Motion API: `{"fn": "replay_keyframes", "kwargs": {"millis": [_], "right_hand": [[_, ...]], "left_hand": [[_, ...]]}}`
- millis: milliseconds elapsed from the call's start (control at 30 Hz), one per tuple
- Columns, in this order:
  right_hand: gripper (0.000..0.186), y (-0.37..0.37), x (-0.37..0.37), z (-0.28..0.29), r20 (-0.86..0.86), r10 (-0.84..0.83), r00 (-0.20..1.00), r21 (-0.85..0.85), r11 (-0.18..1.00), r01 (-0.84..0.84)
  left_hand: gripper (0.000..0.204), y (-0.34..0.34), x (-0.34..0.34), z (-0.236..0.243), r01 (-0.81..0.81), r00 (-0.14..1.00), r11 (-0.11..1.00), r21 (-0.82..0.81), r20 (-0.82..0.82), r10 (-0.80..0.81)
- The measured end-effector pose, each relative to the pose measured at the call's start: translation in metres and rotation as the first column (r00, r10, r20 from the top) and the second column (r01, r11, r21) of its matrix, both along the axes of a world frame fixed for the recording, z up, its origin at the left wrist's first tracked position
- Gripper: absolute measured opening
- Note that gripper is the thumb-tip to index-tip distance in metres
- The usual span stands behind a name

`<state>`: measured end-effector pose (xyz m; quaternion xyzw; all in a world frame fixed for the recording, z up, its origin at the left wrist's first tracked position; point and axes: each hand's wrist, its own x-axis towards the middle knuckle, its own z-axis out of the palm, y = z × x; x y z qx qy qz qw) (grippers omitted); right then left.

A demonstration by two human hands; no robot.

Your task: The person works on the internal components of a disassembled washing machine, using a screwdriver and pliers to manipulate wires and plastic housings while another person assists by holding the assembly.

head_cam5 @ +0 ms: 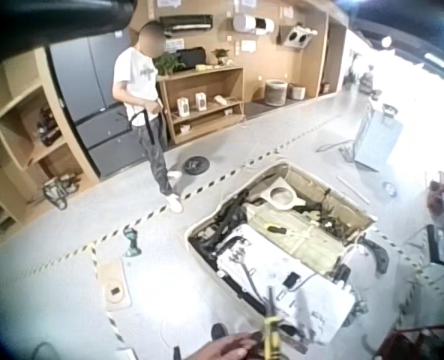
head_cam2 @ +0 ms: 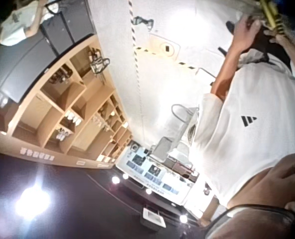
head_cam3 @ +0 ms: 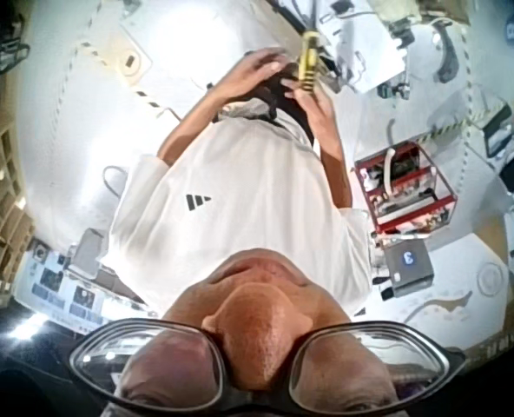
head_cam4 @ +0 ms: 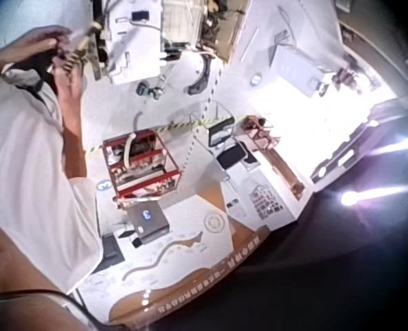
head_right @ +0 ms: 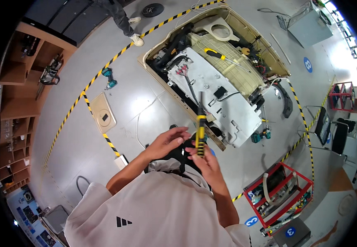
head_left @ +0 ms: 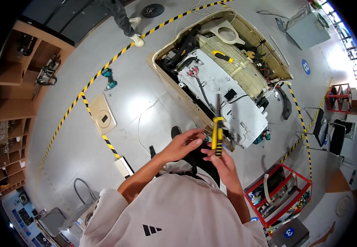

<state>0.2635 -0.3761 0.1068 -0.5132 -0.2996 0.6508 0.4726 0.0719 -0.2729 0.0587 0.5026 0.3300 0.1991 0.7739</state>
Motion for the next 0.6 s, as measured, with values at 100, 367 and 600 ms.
{"fn": "replay_keyframes", "kwargs": {"millis": [100,367,600], "right_hand": [[0.022,0.013,-0.011,-0.012,0.178,0.149,0.973,0.066,0.984,-0.163],[0.040,0.040,0.006,-0.032,0.634,0.081,0.769,0.163,0.958,-0.236],[0.056,0.069,-0.003,-0.055,0.636,-0.040,0.770,0.257,0.952,-0.164]], "left_hand": [[0.064,0.006,0.019,0.016,-0.017,0.999,0.997,-0.080,0.044,0.021],[0.044,0.015,0.054,0.029,-0.077,0.979,0.997,0.002,-0.189,0.076],[0.054,0.053,0.064,0.028,0.063,0.967,0.991,0.119,-0.252,-0.031]]}}
